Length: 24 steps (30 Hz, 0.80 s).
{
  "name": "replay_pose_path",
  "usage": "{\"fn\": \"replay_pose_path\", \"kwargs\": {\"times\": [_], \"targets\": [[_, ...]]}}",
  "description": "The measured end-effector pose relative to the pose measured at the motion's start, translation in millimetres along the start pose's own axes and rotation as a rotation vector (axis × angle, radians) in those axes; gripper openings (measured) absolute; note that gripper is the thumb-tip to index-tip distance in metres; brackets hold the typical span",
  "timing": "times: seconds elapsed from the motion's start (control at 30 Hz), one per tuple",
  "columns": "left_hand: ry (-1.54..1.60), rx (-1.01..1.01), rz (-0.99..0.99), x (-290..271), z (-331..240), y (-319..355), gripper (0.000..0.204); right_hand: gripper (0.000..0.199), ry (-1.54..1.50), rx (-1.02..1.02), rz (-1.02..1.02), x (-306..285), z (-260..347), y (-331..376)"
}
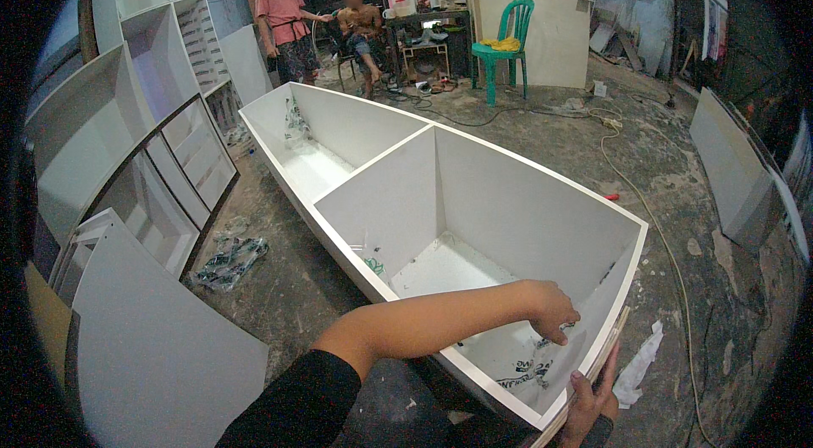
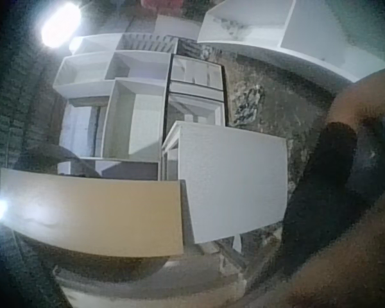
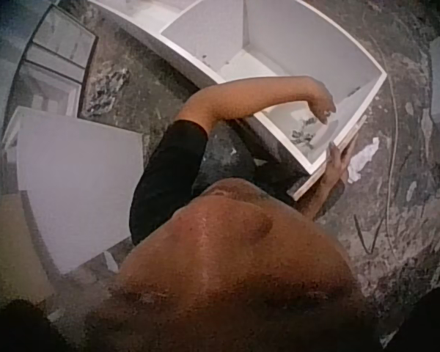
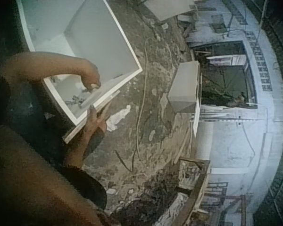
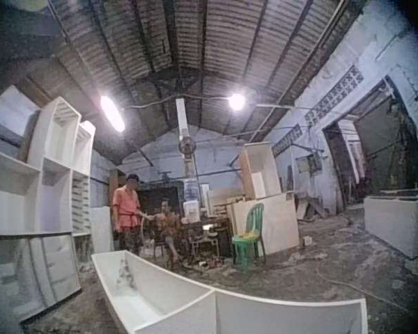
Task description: The person cleans the interior and edges of a white wooden cabinet using a cloth and then uses a piece of wood to smooth the edges.
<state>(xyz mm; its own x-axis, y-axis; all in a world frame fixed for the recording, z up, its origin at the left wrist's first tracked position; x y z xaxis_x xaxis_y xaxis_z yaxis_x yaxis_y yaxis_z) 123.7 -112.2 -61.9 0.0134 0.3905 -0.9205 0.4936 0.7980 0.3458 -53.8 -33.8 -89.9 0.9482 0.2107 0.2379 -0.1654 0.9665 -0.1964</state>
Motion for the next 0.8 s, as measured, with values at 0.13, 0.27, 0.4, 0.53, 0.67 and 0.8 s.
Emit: {"fn": "replay_pose_path", "kwargs": {"times": [0.13, 0.27, 0.4, 0.53, 0.67, 0.8], "targets": [[0.01, -0.008, 0.002, -2.3, -1.4, 2.2, 0.053, 0.089, -0.012, 0.015, -0.004, 4.3, 4.4, 1.0], [0.004, -0.006, 0.005, -2.6, -1.6, 2.0, 0.053, 0.091, 0.018, -0.01, 0.001, 0.7, 1.0, -0.1], [0.006, -0.004, 0.012, -2.4, -1.6, 1.8, 0.053, 0.091, -0.01, 0.015, 0.028, -0.9, 0.4, -0.1], [0.007, -0.002, 0.017, -1.3, -0.5, -0.1, 0.053, 0.092, 0.028, -0.013, 0.0, -3.8, -5.6, -1.4], [0.006, -0.006, 0.005, -0.2, 0.2, -0.2, 0.053, 0.092, 0.047, -0.027, -0.003, -2.9, -4.3, -1.1], [0.002, -0.01, 0.003, -3.6, -1.9, 2.2, 0.052, 0.091, 0.055, 0.004, 0.011, -5.1, -3.5, -1.0]]}}
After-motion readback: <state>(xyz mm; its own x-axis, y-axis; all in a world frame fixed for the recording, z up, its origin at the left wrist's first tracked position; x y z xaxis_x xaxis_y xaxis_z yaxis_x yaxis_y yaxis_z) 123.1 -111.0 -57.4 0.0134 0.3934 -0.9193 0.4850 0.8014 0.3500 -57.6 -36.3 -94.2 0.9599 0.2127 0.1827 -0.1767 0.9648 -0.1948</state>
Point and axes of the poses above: each hand's wrist, its own y-axis away from the middle knuckle, its own x-axis out of the palm, z = x × y, the point moved 3 cm from there along -y, towards the middle knuckle, and after that the axes turned 4 degrees about -x, right-handed, at the moved point
